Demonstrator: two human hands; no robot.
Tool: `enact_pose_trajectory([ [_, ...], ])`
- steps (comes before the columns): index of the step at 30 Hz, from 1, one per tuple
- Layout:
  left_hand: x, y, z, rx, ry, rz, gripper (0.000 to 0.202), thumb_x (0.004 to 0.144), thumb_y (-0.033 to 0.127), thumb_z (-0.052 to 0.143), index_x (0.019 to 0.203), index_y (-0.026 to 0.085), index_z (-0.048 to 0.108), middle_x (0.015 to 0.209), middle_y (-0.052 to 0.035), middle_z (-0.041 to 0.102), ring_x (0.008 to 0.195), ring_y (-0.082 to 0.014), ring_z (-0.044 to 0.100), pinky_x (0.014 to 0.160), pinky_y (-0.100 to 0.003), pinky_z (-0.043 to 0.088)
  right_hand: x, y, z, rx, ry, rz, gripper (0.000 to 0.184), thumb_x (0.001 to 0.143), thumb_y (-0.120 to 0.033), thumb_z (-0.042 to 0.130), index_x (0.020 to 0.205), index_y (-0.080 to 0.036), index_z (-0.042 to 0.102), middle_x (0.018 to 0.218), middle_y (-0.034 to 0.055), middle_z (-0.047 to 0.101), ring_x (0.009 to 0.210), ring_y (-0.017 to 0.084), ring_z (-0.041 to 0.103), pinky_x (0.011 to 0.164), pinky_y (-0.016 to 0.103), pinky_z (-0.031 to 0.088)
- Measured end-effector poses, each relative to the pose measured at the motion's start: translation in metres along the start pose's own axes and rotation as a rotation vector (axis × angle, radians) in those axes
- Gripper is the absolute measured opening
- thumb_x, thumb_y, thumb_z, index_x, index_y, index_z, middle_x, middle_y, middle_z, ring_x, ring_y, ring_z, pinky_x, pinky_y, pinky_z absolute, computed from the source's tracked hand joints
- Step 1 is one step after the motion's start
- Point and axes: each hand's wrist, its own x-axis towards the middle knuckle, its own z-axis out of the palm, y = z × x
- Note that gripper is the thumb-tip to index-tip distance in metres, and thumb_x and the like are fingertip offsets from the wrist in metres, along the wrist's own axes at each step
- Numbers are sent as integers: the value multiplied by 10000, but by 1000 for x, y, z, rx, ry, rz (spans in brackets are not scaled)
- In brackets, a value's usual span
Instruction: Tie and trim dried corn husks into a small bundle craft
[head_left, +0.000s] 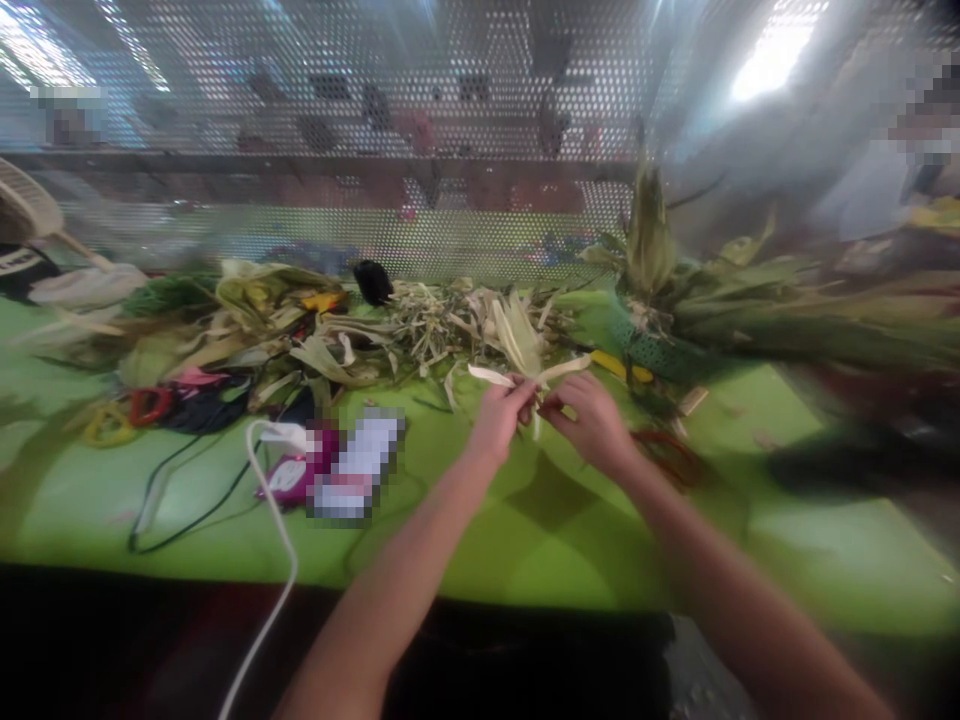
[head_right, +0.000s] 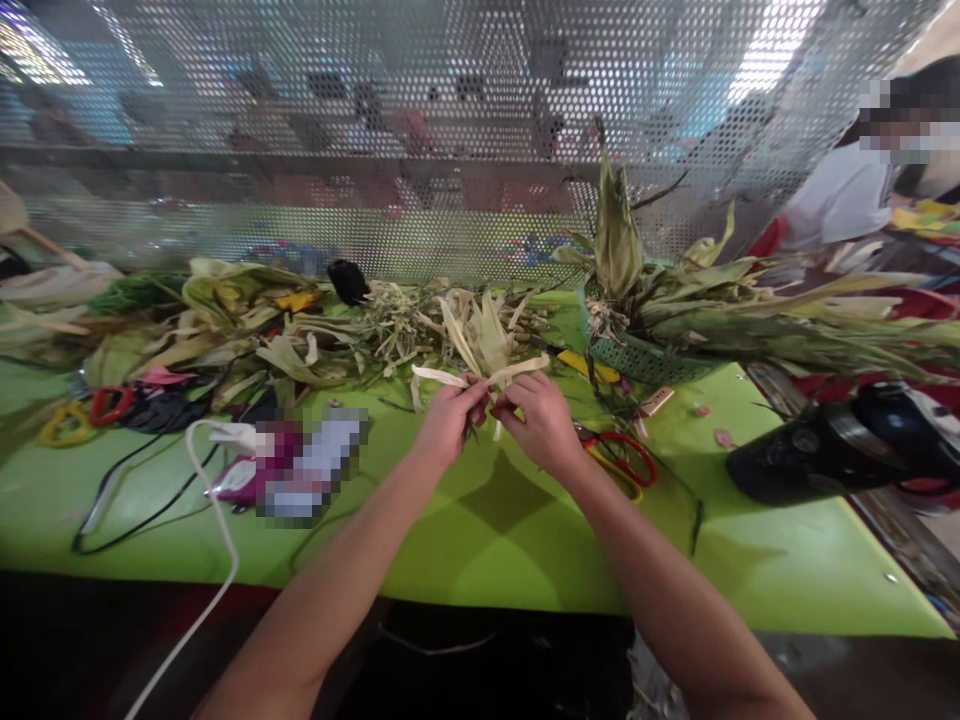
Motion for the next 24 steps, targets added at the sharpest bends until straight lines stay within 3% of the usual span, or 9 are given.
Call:
enact_pose_trajectory([
  [3,0,2,3,-171,9,-70,244,733,315,725,719,144,551,554,61,458,432,-29,349,454,-206,255,0,0,0,74,-12,47,155,839,-209,665,688,-191,638,714,42,632,721,194,515,684,320,367],
  [5,0,4,3,-189,-19,-93,255,724,326,735,728,140,561,561,59,465,430,-26,353,455,-204,268,0,2,0,191,-7,153,143,835,-261,675,710,-194,657,728,35,648,729,189,538,697,317,385],
  [9,1,1,-1,-40,-88,-50,269,759,373,716,759,147,569,598,43,513,458,-38,425,453,-199,299,2,5,-2,562,53,483,203,833,-386,652,840,-187,691,801,33,693,734,177,592,699,304,430],
  [12,-1,-2,-1,87,-153,-33,267,795,395,680,786,154,565,654,26,555,469,-44,458,457,-200,339,3,5,-4,773,128,627,248,784,-428,686,795,-181,687,760,26,684,702,167,594,682,297,445],
  [18,-5,2,7,254,-225,-30,313,836,459,620,756,163,555,573,47,476,442,-49,411,441,-203,310,1,8,-3,874,220,705,222,679,-390,757,698,-184,676,661,-4,635,613,139,545,618,278,434],
  [24,-7,2,10,328,-296,-28,328,850,489,594,788,169,567,568,51,423,466,-62,373,452,-215,287,-1,16,-2,922,264,729,220,661,-374,777,683,-186,666,649,-13,625,592,128,525,597,269,424],
])
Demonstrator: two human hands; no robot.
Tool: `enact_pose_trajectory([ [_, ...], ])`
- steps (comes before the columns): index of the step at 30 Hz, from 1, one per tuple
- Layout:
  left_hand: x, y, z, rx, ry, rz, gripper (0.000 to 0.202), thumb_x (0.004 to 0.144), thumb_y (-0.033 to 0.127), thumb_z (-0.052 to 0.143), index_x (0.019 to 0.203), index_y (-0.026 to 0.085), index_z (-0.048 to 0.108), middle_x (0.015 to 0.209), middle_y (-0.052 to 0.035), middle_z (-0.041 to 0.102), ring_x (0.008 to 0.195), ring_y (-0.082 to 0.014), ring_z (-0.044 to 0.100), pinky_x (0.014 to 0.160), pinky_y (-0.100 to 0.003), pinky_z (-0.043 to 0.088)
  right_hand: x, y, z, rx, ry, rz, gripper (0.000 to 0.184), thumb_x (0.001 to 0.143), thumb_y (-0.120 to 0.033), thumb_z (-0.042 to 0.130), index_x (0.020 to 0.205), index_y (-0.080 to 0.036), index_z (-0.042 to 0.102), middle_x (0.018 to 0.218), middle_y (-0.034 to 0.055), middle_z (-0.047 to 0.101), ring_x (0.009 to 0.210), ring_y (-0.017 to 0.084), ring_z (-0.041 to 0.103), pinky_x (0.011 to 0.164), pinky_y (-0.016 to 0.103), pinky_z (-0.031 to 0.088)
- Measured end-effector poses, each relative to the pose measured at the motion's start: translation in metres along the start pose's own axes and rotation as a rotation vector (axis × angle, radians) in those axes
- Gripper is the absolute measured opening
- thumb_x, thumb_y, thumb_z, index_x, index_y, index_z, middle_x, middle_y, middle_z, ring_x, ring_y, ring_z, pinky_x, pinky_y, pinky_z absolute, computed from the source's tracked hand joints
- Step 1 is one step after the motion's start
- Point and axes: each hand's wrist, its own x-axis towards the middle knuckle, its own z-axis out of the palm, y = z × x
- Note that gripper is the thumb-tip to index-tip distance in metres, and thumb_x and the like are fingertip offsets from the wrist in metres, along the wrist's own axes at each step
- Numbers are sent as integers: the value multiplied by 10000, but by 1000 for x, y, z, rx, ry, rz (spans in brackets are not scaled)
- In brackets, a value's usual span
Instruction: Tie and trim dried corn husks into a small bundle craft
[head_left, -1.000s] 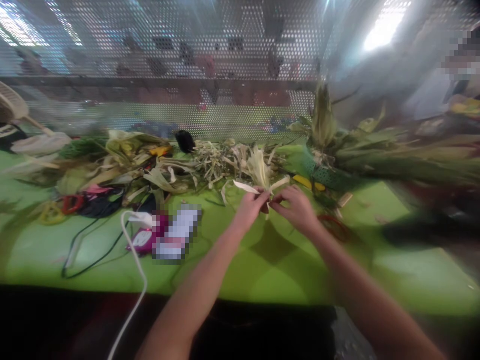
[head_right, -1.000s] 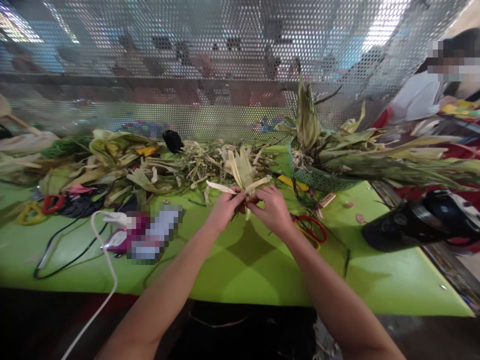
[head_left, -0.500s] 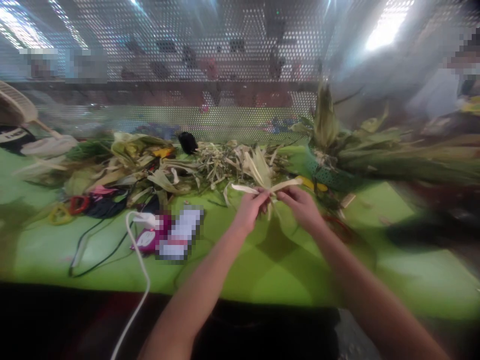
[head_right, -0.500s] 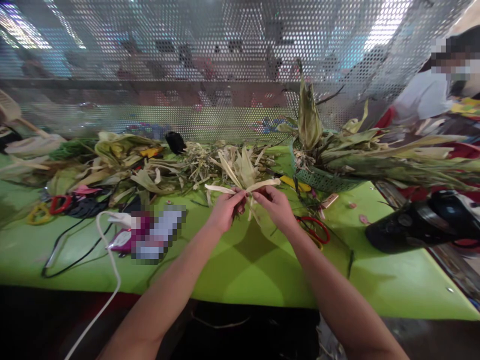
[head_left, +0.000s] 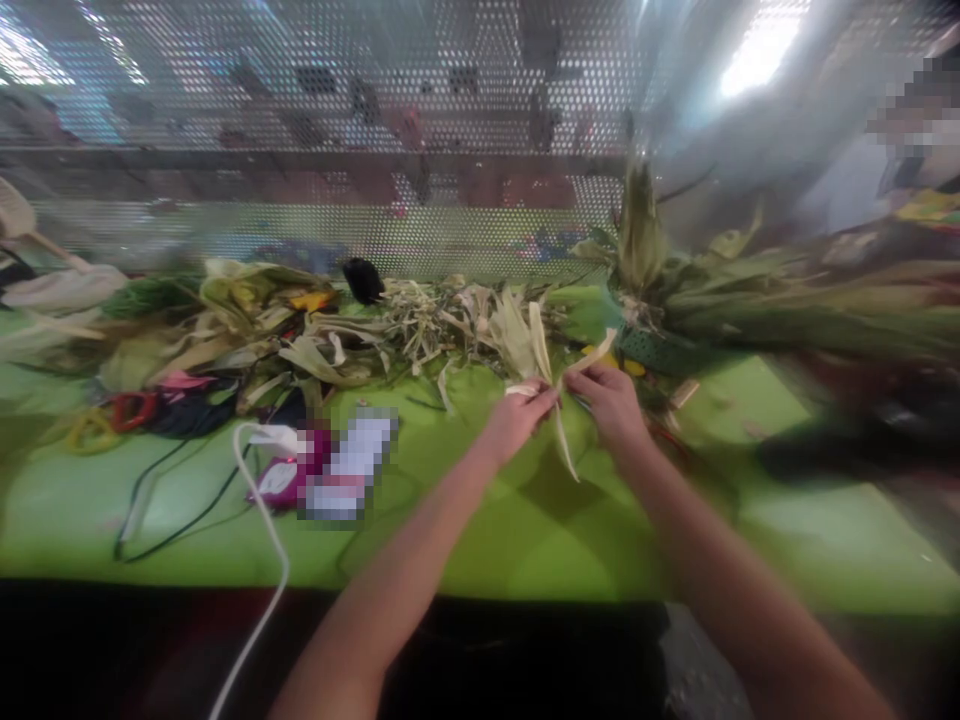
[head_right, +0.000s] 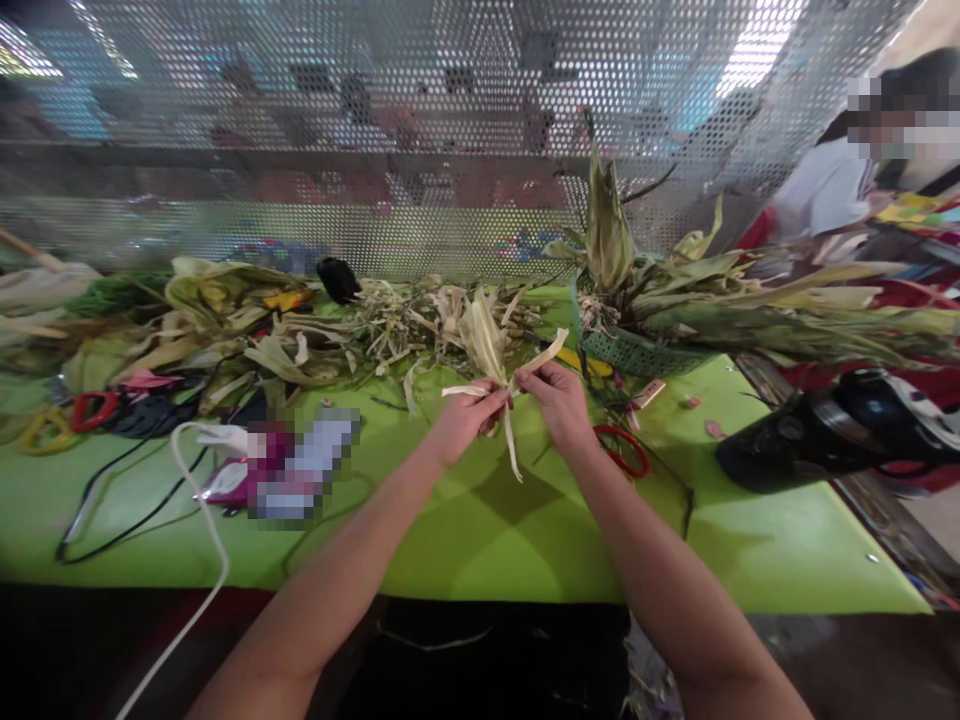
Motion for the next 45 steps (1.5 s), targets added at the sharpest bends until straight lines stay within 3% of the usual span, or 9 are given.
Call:
enact_pose_trajectory([
  [6,-2,-4,-1,106,95,-9,319,850,486,583,813,169,600,597,32,487,493,-78,394,488,-227,302,-2,-2,5,79,-206,40,299,651,-361,819,871,-196,702,745,1,661,686,149,593,702,299,471],
  [12,-3,3,5,155,68,80,188,820,356,633,796,170,653,726,-13,613,669,-121,510,641,-236,387,-5,-6,9,-25,-151,6,302,647,-417,805,679,-186,613,609,-9,583,589,134,522,614,298,441],
  [16,-6,4,5,224,38,155,156,812,285,631,710,168,618,670,10,570,659,-115,475,636,-230,360,-7,-5,10,-35,-88,11,327,632,-447,798,657,-187,602,632,-5,580,603,132,515,594,282,435],
  [21,-4,-2,3,94,16,62,252,845,411,604,782,168,621,660,12,573,574,-98,485,566,-229,373,-4,-2,7,47,-145,78,313,655,-428,803,728,-183,623,637,-15,573,572,123,499,562,272,405],
  [26,-4,0,-2,45,128,36,315,844,472,600,759,168,590,638,12,570,532,-84,490,519,-219,362,-1,-2,4,-12,-120,22,300,699,-437,763,830,-182,676,699,-1,626,621,127,528,597,269,396],
  [33,-5,3,-2,59,29,7,323,823,484,624,776,164,613,630,12,562,540,-84,490,515,-214,352,0,-1,5,-58,-65,16,272,657,-425,768,732,-192,650,649,-12,610,593,123,494,602,265,383],
  [39,0,-7,-8,-65,302,37,312,809,491,638,796,179,637,578,34,514,507,-75,434,484,-213,291,-6,-5,10,-223,-260,33,381,729,-547,699,688,-179,611,642,-2,585,598,119,478,583,253,363],
  [41,2,-9,-9,-101,341,34,296,797,469,656,826,175,669,568,36,505,506,-73,429,490,-216,292,-8,-3,12,-296,-326,-8,357,730,-516,700,666,-180,596,616,-15,557,589,122,471,573,256,358],
  [45,5,-8,-6,-342,371,-6,223,746,357,705,772,138,670,609,26,519,507,-51,419,491,-208,294,-8,6,13,-562,-308,-201,181,770,-341,658,683,-186,623,614,-24,568,585,125,474,570,256,333],
])
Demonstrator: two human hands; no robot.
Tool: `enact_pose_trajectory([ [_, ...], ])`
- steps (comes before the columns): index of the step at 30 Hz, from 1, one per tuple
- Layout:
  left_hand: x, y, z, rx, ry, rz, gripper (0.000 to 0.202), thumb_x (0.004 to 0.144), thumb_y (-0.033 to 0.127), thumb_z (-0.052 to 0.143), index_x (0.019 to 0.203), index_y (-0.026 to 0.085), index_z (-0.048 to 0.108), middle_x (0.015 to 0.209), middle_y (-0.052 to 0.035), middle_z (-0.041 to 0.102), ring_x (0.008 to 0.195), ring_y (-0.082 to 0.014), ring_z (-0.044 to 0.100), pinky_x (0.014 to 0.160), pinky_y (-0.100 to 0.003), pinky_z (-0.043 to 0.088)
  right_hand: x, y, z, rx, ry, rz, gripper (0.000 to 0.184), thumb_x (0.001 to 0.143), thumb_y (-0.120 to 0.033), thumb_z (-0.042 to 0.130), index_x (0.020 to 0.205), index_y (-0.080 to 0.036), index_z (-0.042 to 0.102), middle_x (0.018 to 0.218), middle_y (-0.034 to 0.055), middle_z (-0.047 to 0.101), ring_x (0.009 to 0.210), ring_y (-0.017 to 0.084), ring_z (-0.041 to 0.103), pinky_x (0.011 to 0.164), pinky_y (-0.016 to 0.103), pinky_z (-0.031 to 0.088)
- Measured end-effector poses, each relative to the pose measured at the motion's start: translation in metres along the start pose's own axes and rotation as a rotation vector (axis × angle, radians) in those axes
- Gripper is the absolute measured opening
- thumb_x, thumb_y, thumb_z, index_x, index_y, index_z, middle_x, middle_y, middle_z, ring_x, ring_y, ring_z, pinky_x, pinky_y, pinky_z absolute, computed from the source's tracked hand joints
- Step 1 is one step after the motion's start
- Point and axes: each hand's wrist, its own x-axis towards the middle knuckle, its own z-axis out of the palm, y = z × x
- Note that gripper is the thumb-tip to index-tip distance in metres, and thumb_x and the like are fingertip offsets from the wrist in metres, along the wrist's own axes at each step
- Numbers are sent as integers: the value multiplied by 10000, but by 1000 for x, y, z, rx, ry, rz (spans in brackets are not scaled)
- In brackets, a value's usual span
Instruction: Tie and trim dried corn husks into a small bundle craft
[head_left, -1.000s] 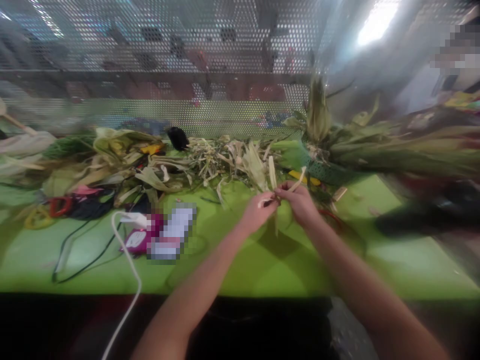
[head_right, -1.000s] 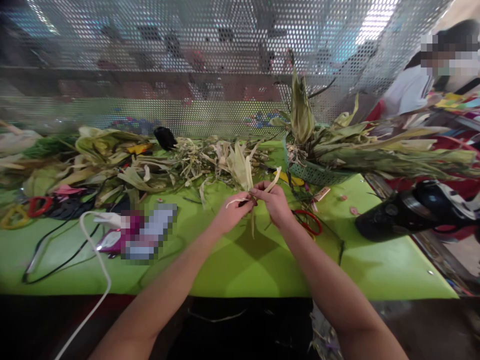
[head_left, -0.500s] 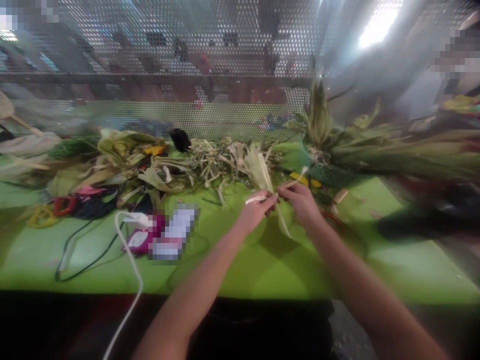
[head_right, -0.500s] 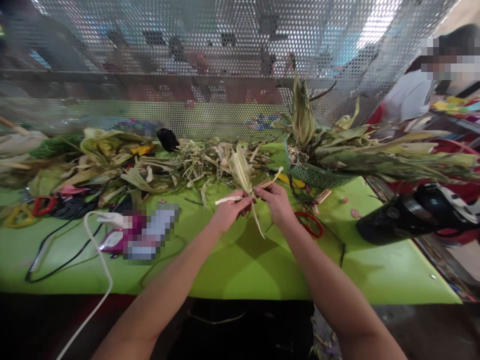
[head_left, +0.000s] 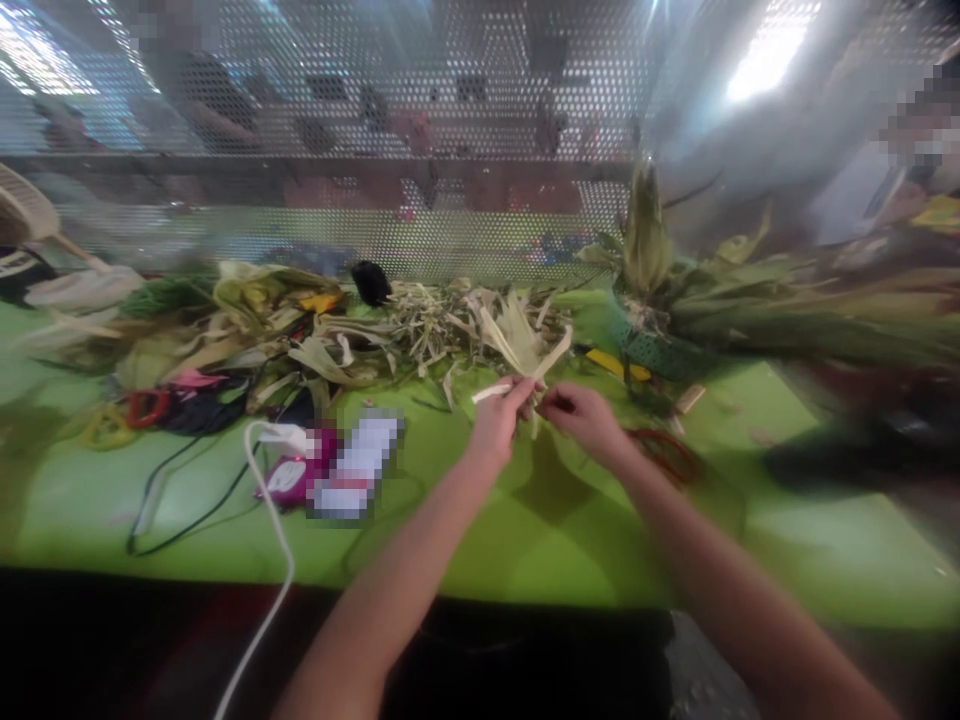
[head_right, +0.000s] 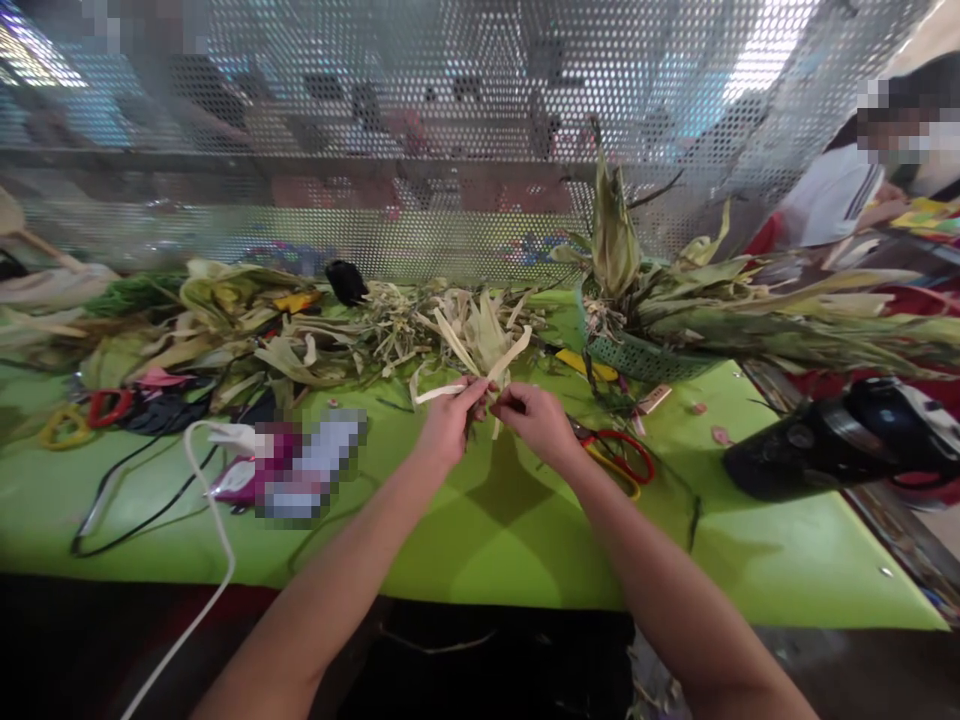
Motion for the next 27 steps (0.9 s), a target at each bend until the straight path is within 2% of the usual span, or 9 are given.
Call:
enact_pose_trajectory([
  [3,0,3,3,-189,-26,-121,192,702,290,731,743,121,649,632,25,526,482,-27,379,469,-196,274,1,4,-2,-144,18,-62,143,780,-287,650,678,-187,646,629,-18,599,601,130,499,577,257,328],
  [5,-1,4,3,-216,-93,-173,210,701,299,740,749,120,641,625,28,519,473,-24,373,467,-193,282,2,3,-5,-79,8,-35,159,781,-330,664,711,-187,669,653,-9,631,614,139,526,581,257,351],
  [7,-1,5,1,-167,-143,-147,237,718,334,741,749,128,628,604,36,497,485,-33,398,478,-190,306,3,1,-9,90,8,31,216,770,-400,680,779,-185,690,714,9,676,656,155,570,605,262,397],
  [9,-1,2,-2,-52,-170,-75,268,741,381,733,743,139,619,590,38,488,507,-45,428,490,-188,325,4,-1,-12,265,67,93,280,755,-453,693,821,-181,692,784,34,709,712,169,608,647,274,438],
  [12,0,-4,-4,118,-208,-24,326,768,463,704,746,149,623,601,25,521,523,-61,459,498,-197,347,5,-3,-15,389,171,149,293,724,-467,725,780,-182,685,765,43,711,712,173,617,670,286,456],
  [17,-2,-6,-2,167,-194,-55,427,811,580,605,739,159,605,632,-3,562,541,-88,496,521,-226,383,4,-1,-15,473,220,182,248,688,-419,758,750,-190,684,740,29,697,685,169,612,676,299,466],
  [21,-5,2,0,312,-261,12,357,804,522,640,762,168,612,618,21,533,522,-77,464,509,-218,342,3,0,-14,476,238,193,242,690,-418,746,708,-196,651,689,8,653,633,158,573,629,295,456],
  [27,-3,4,1,387,-394,16,295,805,445,647,756,154,634,596,27,497,517,-83,439,503,-232,315,2,-2,-14,456,264,165,238,688,-403,749,687,-200,625,673,1,624,622,153,547,608,290,441],
])
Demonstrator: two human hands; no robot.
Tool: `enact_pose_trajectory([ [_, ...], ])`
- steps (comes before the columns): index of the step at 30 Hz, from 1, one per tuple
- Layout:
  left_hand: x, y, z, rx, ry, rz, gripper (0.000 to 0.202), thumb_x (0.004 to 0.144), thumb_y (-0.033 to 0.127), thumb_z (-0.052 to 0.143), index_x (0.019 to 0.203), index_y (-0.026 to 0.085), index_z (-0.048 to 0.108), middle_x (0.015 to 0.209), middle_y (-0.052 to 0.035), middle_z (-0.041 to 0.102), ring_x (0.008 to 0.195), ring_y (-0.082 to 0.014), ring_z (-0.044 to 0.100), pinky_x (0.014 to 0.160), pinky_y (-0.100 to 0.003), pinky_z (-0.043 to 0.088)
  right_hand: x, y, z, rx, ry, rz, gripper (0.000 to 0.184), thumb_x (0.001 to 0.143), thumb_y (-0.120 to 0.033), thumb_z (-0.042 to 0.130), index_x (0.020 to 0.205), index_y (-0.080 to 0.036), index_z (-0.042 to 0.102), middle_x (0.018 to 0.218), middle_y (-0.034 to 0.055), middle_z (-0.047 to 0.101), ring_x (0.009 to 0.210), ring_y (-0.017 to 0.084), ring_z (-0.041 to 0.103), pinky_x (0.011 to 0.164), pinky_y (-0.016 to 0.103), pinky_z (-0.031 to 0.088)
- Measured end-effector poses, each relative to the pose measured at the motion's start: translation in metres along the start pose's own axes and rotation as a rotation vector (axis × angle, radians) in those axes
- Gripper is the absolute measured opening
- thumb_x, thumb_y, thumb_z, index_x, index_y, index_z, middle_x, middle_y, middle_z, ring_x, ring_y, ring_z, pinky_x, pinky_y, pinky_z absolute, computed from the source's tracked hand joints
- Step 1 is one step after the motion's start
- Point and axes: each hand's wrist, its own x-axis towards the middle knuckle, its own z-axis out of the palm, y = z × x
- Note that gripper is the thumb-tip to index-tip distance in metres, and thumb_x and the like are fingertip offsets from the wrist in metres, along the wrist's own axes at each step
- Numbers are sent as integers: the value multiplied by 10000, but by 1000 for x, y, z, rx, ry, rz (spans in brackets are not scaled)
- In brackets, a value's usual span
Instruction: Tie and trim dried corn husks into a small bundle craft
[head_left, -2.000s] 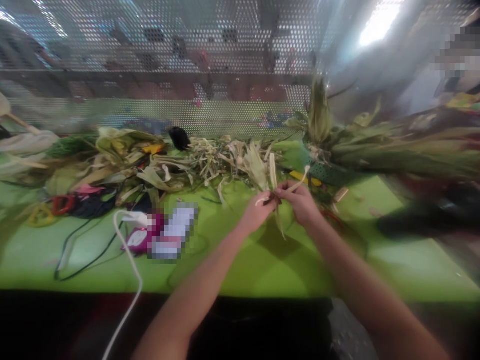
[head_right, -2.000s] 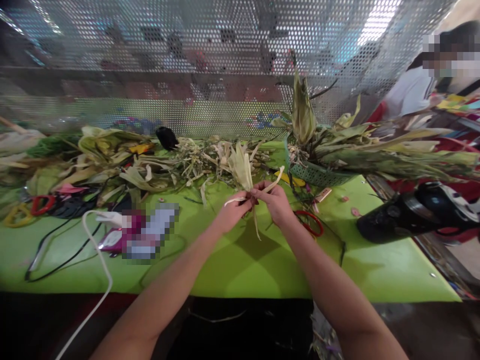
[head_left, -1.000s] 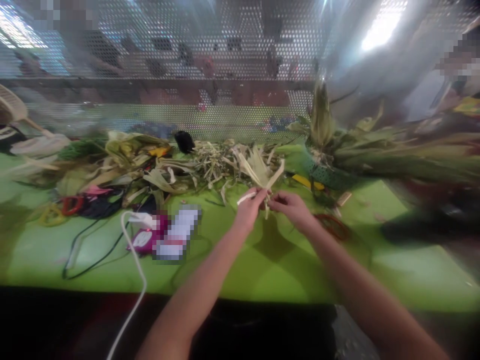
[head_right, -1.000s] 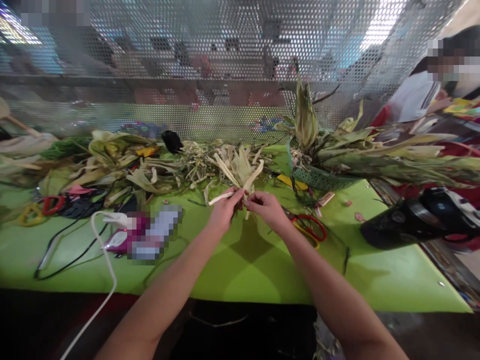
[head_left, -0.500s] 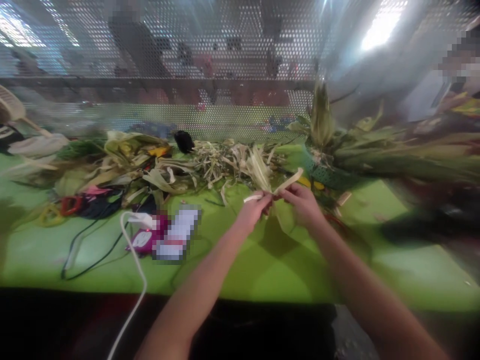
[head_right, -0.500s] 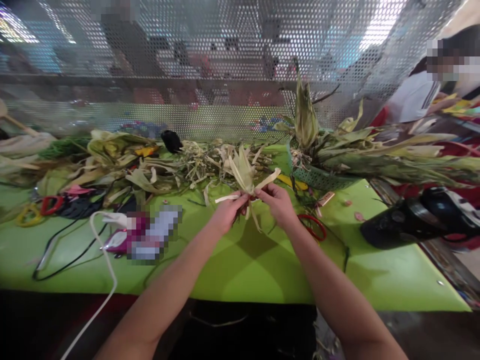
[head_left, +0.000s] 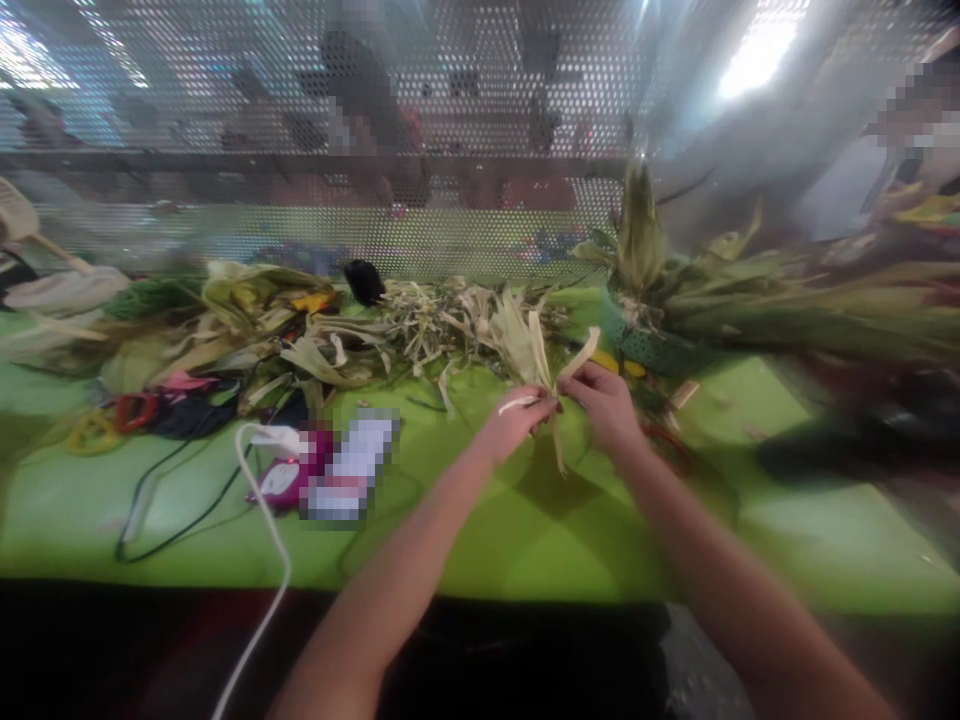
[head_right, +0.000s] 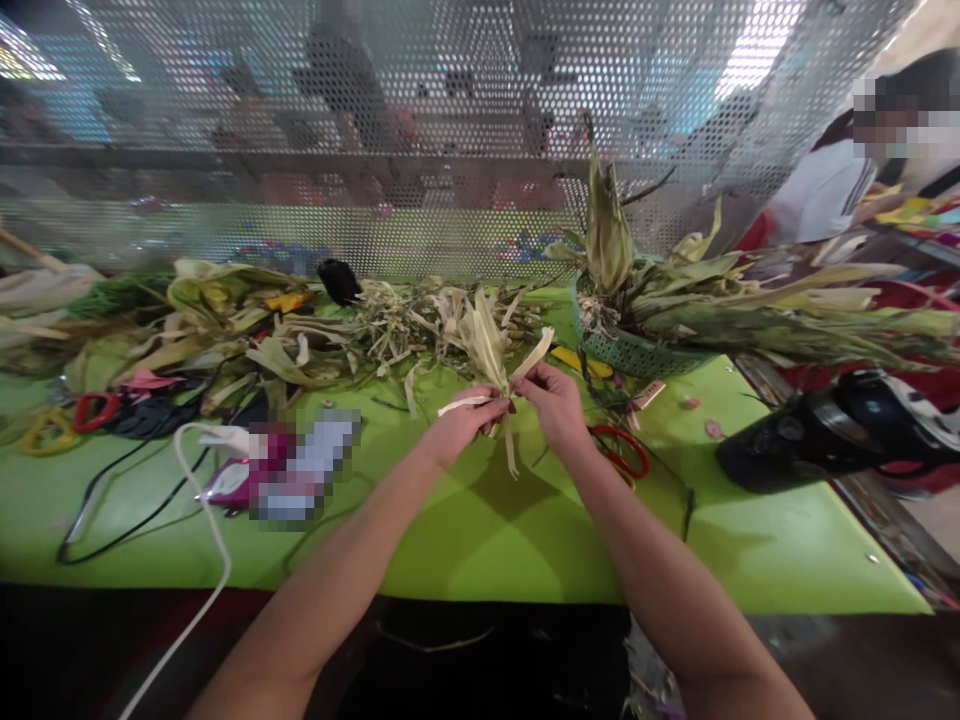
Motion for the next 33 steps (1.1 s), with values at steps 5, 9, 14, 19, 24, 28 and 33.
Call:
enact_pose_trajectory([
  [5,-1,0,-2,68,120,-10,293,840,444,598,744,168,593,583,32,482,520,-91,424,513,-234,311,3,-4,-3,-199,-28,-29,368,736,-507,711,607,-185,587,594,0,573,580,130,494,577,266,403],
  [9,-1,1,-3,138,173,7,279,857,424,574,759,165,606,602,26,496,565,-100,431,564,-239,330,3,-3,-3,-309,-14,-90,358,773,-494,679,627,-175,608,592,-4,572,570,120,482,558,250,376],
  [14,4,-7,-2,232,171,106,230,844,376,587,801,157,644,730,-12,615,683,-125,520,657,-249,380,-1,1,-2,-443,48,-293,184,808,-372,674,827,-190,703,704,4,641,616,134,534,577,251,394],
  [19,6,-13,2,361,107,164,189,845,320,577,809,150,650,773,-31,652,717,-144,550,673,-254,391,0,5,-1,-529,14,-414,126,805,-321,683,764,-201,693,767,26,681,691,163,593,653,278,448],
  [24,2,-9,1,405,93,182,178,847,304,568,768,154,622,703,-9,602,672,-130,515,632,-244,362,-1,6,1,-472,70,-352,98,790,-288,681,788,-193,657,710,1,654,631,144,577,599,258,444],
  [28,6,-15,0,316,206,152,194,822,321,601,707,166,582,640,0,555,640,-132,489,593,-250,345,-10,-3,5,-504,65,-449,136,791,-232,679,917,-205,635,747,-9,630,605,124,540,557,240,438],
  [33,16,-32,8,-15,251,250,176,808,238,548,657,184,475,630,6,494,650,-132,496,607,-259,400,-23,-10,14,-673,-259,-708,209,846,-151,612,1020,-242,683,941,48,651,812,169,604,706,290,497],
])
